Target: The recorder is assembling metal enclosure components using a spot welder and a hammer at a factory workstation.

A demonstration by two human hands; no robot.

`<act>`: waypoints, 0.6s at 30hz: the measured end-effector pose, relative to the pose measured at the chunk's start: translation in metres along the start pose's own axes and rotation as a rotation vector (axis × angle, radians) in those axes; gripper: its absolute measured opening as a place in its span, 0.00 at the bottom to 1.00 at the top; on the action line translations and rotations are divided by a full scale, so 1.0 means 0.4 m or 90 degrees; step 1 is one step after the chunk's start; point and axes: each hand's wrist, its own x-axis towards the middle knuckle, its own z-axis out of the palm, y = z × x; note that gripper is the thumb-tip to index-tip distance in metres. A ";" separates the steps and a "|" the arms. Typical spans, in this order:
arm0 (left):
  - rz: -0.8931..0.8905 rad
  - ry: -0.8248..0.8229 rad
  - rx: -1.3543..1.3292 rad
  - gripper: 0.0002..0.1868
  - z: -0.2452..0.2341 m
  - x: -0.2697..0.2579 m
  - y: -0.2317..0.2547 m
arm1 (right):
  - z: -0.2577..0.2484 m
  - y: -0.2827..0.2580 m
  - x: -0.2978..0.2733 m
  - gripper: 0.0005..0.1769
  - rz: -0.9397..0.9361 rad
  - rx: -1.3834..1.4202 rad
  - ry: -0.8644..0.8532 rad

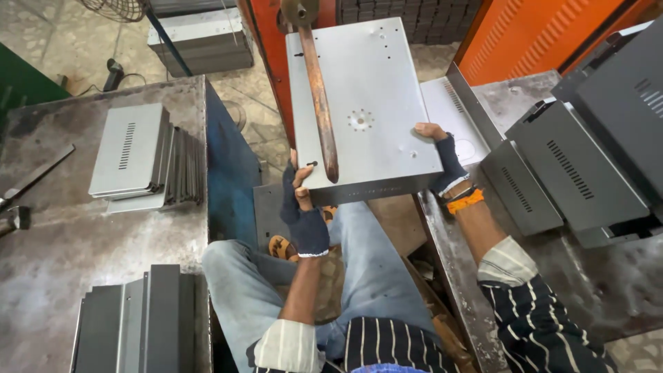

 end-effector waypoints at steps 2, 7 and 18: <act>-0.018 0.003 -0.012 0.26 0.005 -0.007 0.005 | -0.027 0.010 0.000 0.27 0.002 0.007 -0.005; 0.020 -0.005 0.022 0.25 0.007 0.001 0.036 | -0.009 0.004 -0.006 0.28 0.003 0.004 -0.017; 0.015 0.029 0.030 0.24 0.017 -0.006 0.023 | -0.028 0.016 0.008 0.30 -0.044 -0.058 -0.077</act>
